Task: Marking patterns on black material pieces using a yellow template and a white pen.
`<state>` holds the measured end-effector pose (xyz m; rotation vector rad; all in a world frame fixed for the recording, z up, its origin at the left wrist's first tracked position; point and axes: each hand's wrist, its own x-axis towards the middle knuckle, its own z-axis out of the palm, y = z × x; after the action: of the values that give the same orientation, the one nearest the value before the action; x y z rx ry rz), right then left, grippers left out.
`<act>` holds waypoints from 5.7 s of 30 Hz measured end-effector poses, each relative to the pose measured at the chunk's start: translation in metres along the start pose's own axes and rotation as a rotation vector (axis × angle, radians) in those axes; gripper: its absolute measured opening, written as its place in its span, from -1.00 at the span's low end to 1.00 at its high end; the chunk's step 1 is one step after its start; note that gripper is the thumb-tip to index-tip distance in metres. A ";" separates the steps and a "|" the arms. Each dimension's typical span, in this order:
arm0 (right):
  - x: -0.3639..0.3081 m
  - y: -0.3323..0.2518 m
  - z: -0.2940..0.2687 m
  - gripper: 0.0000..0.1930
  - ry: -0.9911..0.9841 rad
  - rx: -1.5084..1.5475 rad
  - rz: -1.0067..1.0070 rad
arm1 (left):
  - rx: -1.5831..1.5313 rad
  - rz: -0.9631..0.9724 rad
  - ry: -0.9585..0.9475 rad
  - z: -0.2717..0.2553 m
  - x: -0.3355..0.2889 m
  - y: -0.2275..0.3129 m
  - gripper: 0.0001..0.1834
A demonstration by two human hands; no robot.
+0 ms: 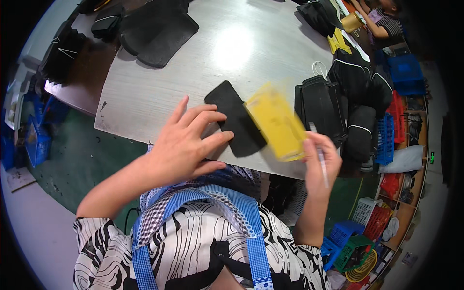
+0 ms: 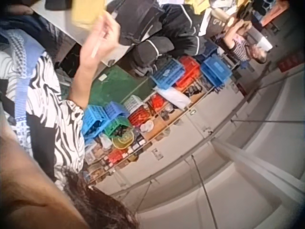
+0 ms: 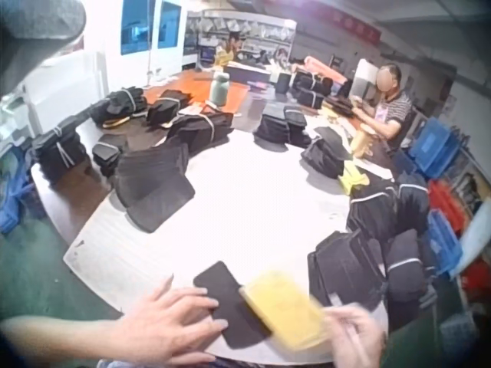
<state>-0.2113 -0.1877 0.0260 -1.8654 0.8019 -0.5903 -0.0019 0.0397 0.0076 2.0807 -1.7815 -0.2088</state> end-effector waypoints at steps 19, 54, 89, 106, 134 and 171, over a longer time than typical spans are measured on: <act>0.057 -0.047 0.083 -0.79 -0.289 -0.010 -0.234 | -0.283 -0.007 0.265 0.026 0.019 0.008 -0.63; 0.010 -0.015 0.060 -0.90 -0.125 -0.383 -0.412 | -0.127 0.163 -0.011 -0.002 0.063 -0.016 -0.49; 0.014 -0.031 0.083 -0.75 -0.351 0.099 0.007 | 0.301 -0.171 0.504 0.003 0.015 -0.031 -0.33; 0.019 -0.027 0.097 -0.85 -0.338 -0.038 -0.055 | -0.193 -0.150 0.417 0.010 -0.011 -0.004 -0.63; 0.094 -0.056 0.175 -0.84 -0.535 -0.283 -0.543 | -0.106 -0.168 0.447 0.025 -0.006 -0.006 -0.77; 0.041 -0.037 0.112 -0.82 -0.324 -0.407 -0.481 | -0.124 -0.158 0.128 -0.024 0.021 -0.052 -0.27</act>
<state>-0.0964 -0.1408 0.0172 -2.4785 0.2629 -0.4137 0.0576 0.0301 0.0122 2.0971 -1.4935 -0.2182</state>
